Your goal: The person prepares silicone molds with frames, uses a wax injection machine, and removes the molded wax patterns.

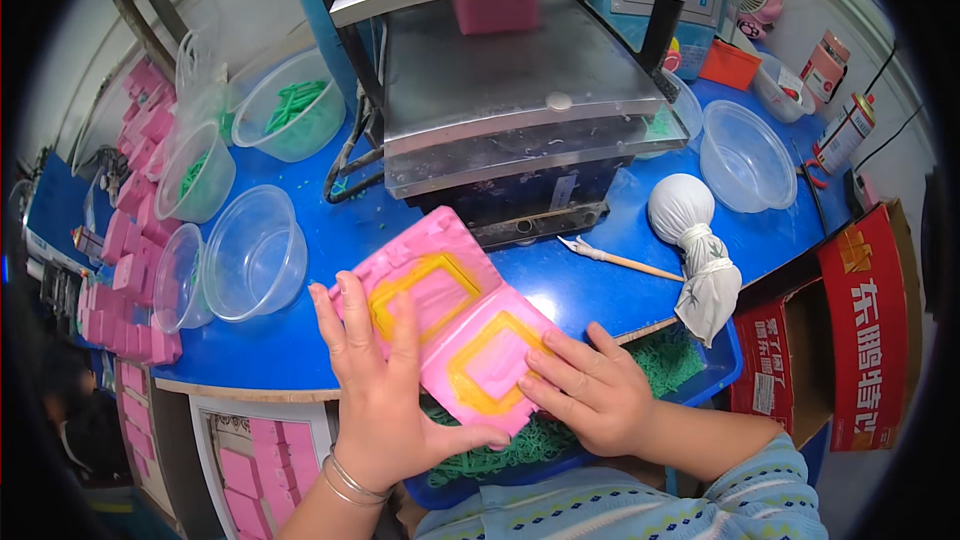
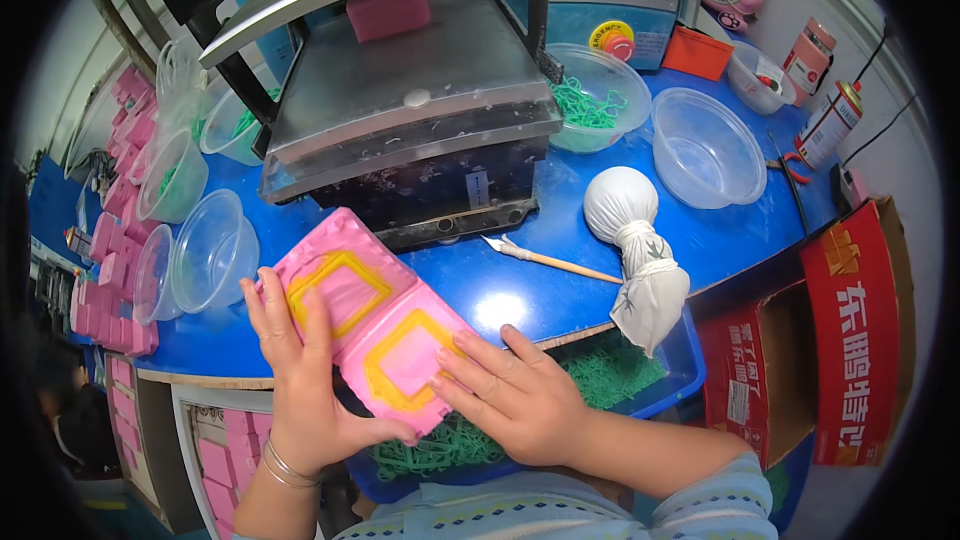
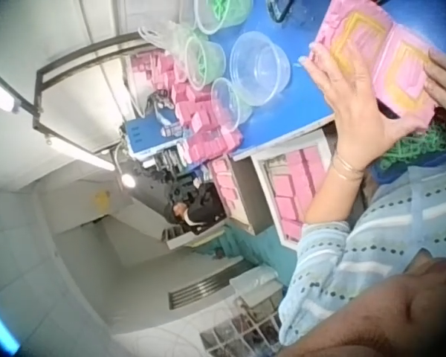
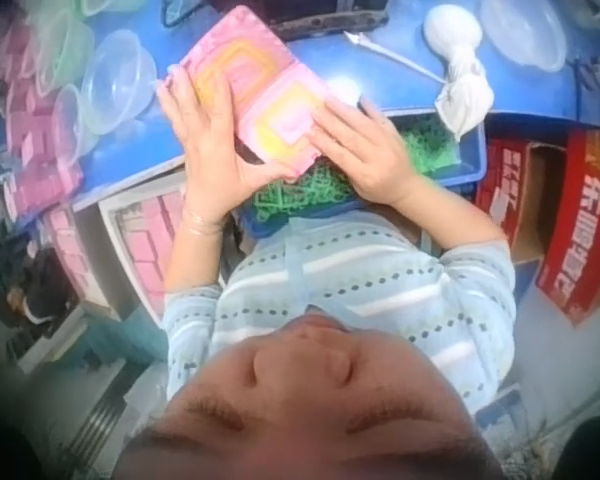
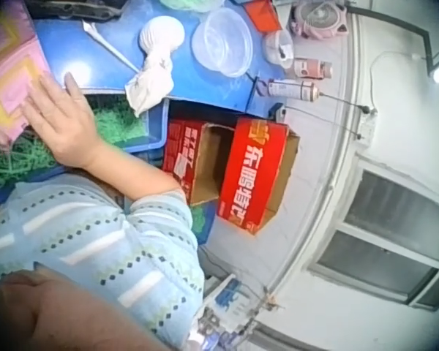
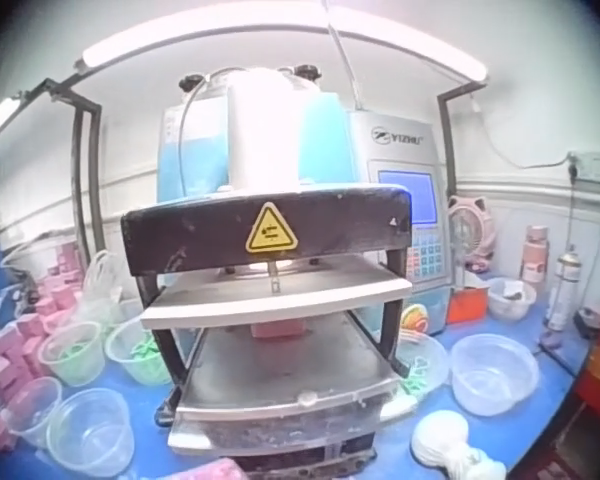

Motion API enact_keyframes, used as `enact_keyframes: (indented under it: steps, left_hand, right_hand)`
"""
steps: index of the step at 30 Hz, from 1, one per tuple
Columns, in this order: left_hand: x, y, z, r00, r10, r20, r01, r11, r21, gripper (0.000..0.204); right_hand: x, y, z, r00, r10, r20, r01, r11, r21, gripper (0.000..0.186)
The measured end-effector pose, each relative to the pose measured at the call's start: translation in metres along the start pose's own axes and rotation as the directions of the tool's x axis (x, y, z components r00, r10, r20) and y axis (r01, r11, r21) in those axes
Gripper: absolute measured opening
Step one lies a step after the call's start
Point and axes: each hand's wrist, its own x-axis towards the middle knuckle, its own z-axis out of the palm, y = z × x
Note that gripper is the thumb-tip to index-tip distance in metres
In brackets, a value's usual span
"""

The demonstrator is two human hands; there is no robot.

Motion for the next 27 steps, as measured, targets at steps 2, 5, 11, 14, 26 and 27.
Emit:
enact_keyframes:
  steps: [2, 5, 11, 14, 26, 27]
  left_hand:
    - [0.002, 0.003, 0.002, 0.995, -0.014, 0.099, 0.009, 0.999, 0.050, 0.109]
    - [0.000, 0.002, 0.009, 0.995, -0.052, 0.083, 0.066, 0.982, -0.178, 0.106]
    - [-0.009, -0.003, 0.014, 0.999, -0.051, -0.020, 0.042, 0.947, -0.318, 0.107]
    - [-0.011, -0.003, 0.011, 1.000, -0.014, -0.011, 0.012, 0.979, -0.204, 0.107]
    - [-0.011, -0.007, 0.018, 0.995, 0.019, -0.095, -0.047, 0.954, -0.297, 0.127]
    - [-0.011, -0.007, 0.018, 0.995, 0.009, -0.099, -0.037, 0.957, -0.287, 0.127]
  right_hand:
    - [0.000, -0.003, 0.003, 1.000, 0.017, -0.017, -0.017, 1.000, -0.004, 0.035]
    - [-0.002, -0.001, 0.007, 0.998, 0.023, -0.054, -0.019, 0.997, 0.081, 0.034]
    - [0.005, 0.028, -0.047, 0.871, 0.232, -0.434, -0.375, 0.884, -0.280, 0.061]
    - [0.002, 0.050, -0.064, 0.753, 0.527, -0.394, -0.654, 0.663, -0.365, 0.061]
    - [0.036, -0.014, -0.025, 0.989, -0.149, 0.001, 0.148, 0.978, -0.146, 0.037]
    - [0.039, -0.014, -0.025, 0.987, -0.161, 0.000, 0.160, 0.977, -0.138, 0.037]
